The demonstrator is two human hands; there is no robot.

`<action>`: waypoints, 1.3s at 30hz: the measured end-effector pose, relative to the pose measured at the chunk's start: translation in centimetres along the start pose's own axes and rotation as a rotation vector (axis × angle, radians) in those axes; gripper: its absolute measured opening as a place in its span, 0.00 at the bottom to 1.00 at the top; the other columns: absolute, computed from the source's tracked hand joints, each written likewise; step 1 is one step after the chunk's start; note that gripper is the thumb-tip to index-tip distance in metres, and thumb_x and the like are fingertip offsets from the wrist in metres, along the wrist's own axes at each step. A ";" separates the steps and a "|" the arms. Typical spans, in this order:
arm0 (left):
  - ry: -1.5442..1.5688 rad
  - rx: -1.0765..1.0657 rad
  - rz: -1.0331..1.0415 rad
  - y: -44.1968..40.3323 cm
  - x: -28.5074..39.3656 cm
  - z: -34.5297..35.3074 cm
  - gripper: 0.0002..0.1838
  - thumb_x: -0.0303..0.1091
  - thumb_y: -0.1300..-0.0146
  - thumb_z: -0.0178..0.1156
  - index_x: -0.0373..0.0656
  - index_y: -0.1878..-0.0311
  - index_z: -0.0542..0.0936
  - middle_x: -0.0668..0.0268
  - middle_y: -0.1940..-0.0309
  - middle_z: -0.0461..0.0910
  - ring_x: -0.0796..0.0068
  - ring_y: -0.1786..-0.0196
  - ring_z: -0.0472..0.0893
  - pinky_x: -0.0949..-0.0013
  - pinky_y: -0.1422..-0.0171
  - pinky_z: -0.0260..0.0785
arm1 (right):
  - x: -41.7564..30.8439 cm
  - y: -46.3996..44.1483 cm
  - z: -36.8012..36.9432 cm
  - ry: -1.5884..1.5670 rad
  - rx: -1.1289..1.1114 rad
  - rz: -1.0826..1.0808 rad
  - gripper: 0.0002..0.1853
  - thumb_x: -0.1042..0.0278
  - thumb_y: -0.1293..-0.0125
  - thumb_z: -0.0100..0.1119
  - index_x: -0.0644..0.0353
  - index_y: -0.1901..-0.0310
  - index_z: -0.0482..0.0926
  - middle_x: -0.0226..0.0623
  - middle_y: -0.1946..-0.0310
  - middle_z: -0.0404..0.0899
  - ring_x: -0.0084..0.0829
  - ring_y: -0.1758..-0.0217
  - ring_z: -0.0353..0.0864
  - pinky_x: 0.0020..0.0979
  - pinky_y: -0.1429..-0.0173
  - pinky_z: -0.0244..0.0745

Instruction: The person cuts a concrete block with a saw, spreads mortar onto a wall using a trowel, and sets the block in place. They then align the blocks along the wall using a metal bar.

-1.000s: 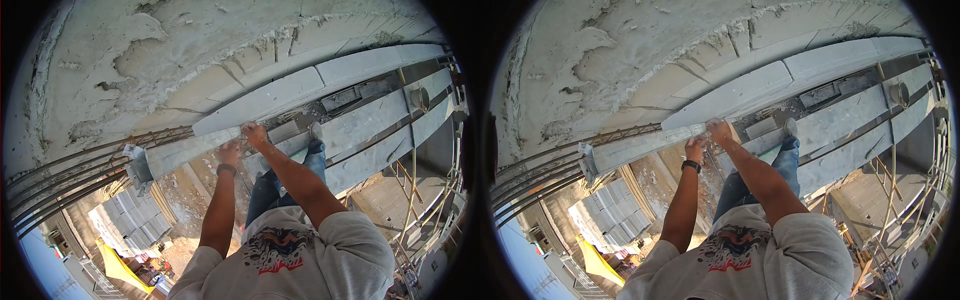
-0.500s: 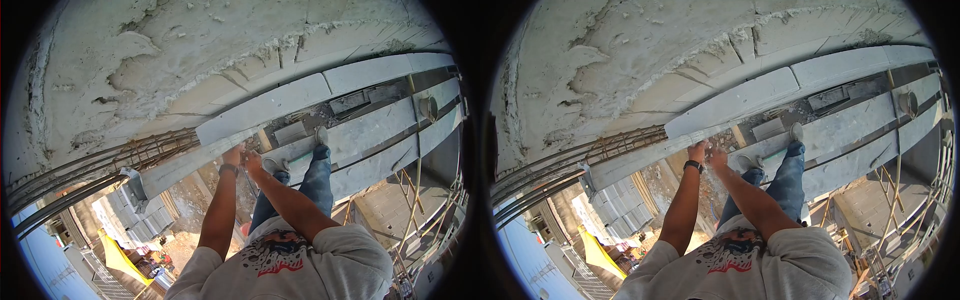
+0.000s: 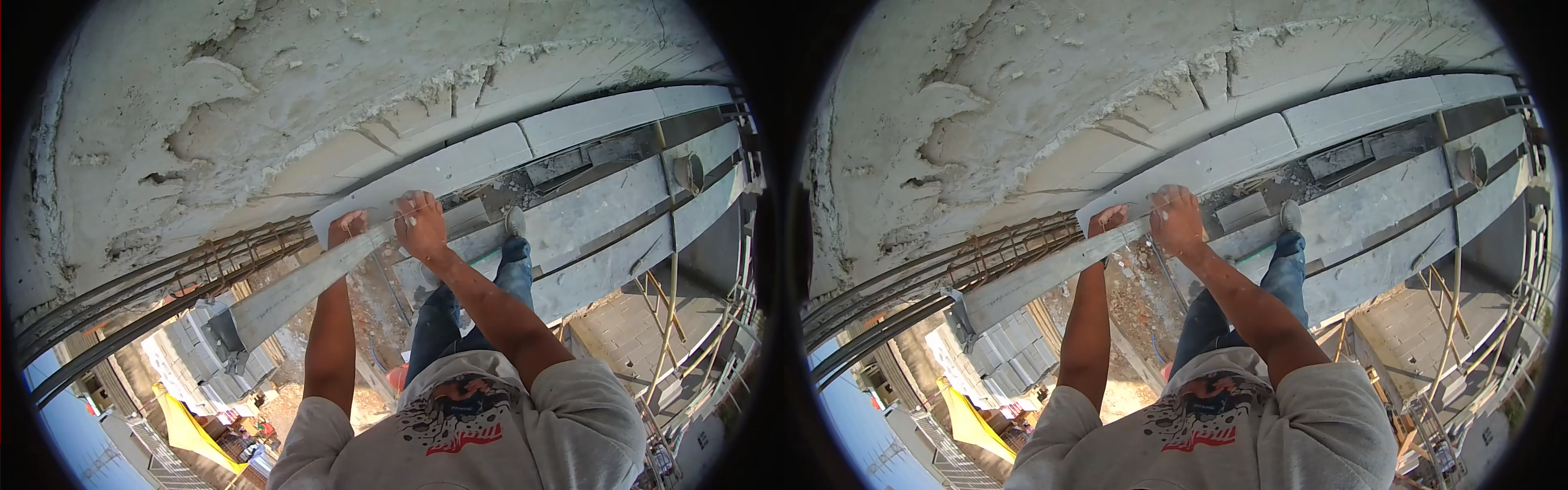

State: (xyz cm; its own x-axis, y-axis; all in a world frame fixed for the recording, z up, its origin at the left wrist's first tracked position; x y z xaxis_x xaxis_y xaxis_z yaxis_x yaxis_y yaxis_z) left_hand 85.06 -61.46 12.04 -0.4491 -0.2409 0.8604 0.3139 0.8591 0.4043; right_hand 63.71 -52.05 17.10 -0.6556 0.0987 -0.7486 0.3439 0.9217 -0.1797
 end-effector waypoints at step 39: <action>0.765 0.158 -0.403 6.8 -5.3 -1.1 0.17 0.33 0.31 0.64 0.48 0.40 0.78 0.70 0.59 0.81 0.73 0.64 0.79 0.66 0.58 0.76 | 4.1 -2.2 2.6 -0.138 -0.092 0.496 0.16 0.57 0.24 0.49 0.62 0.55 0.81 0.56 0.64 0.85 0.59 0.56 0.85 0.57 0.50 0.79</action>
State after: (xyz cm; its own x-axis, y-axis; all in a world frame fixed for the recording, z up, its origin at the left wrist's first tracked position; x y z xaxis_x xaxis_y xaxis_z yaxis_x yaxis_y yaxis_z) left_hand 90.47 -54.79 10.59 0.2006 -0.7276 0.6561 0.1076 0.6820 0.7234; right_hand 61.97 -54.60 12.77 -0.3316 0.4870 -0.8080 0.5261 0.8064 0.2702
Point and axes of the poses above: each hand's wrist, its own y-axis away from the middle knuckle, its own z-axis out of the palm, x = y × z, the point moved 1 cm from there along -y, towards the middle knuckle
